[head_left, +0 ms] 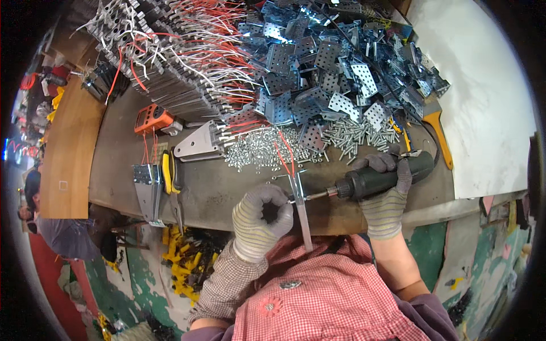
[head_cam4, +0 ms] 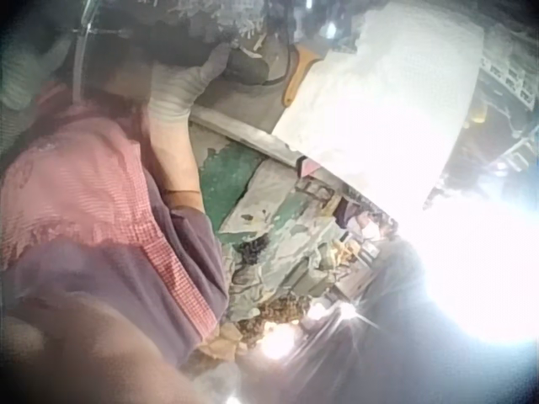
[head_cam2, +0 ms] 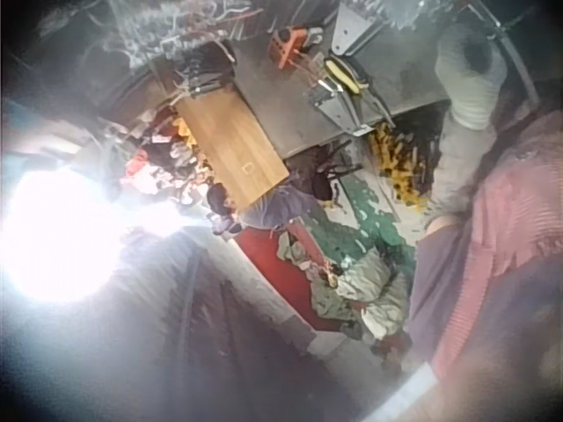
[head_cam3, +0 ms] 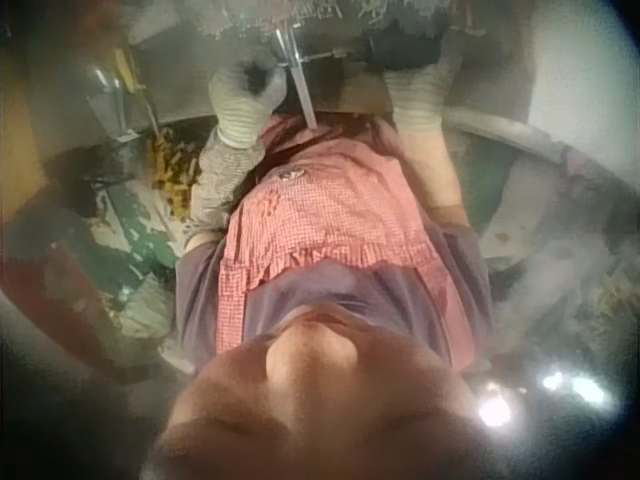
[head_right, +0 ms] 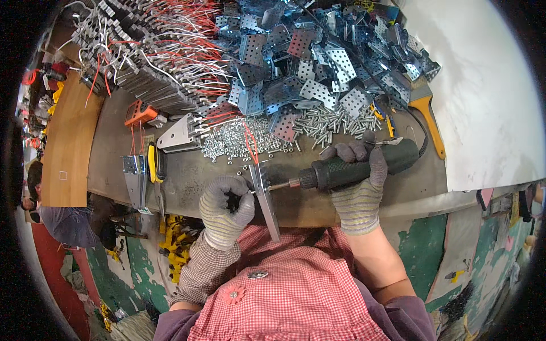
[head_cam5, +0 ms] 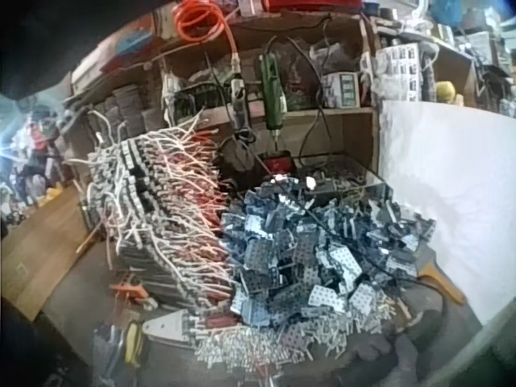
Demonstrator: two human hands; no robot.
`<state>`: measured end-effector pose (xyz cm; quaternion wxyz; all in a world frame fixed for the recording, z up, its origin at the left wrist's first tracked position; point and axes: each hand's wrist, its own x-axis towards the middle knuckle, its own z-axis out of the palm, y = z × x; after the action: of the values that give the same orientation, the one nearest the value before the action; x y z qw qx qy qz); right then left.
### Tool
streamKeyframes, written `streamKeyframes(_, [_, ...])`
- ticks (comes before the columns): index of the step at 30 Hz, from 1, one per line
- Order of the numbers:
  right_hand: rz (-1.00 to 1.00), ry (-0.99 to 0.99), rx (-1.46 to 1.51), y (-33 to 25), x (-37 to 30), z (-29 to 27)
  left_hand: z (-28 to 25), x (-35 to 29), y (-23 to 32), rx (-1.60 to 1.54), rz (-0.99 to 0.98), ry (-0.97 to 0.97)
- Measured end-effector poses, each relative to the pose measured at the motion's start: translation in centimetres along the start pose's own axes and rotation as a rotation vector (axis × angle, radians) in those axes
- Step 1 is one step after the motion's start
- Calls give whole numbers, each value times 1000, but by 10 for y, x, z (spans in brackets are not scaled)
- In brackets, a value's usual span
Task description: The person assembles electrical components by fitting perforated metal plates onto base units with wires, fastening them using an electric screwdriver, and placing the assembled units aside.
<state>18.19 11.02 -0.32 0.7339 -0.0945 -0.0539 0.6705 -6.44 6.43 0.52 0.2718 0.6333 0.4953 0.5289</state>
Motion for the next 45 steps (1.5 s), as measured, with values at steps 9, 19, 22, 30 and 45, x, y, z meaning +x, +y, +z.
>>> streamKeyframes(9, [94, -12, 35, -2, -3, 5, 3, 3, 4, 43, 104, -12])
streamKeyframes(19, [39, 5, 42, 0, -2, -2, 4, 3, -8, -154, -30, -77])
streamKeyframes(22, [33, -2, 38, -1, -2, -3, 16, 3, 7, 54, -65, -18])
streamKeyframes(30, [50, 14, 88, -3, -3, 1, 25, -1, 9, 128, -33, 56])
streamKeyframes(45, [44, 29, 25, 1, -6, -4, 30, -4, 0, 238, 133, 29])
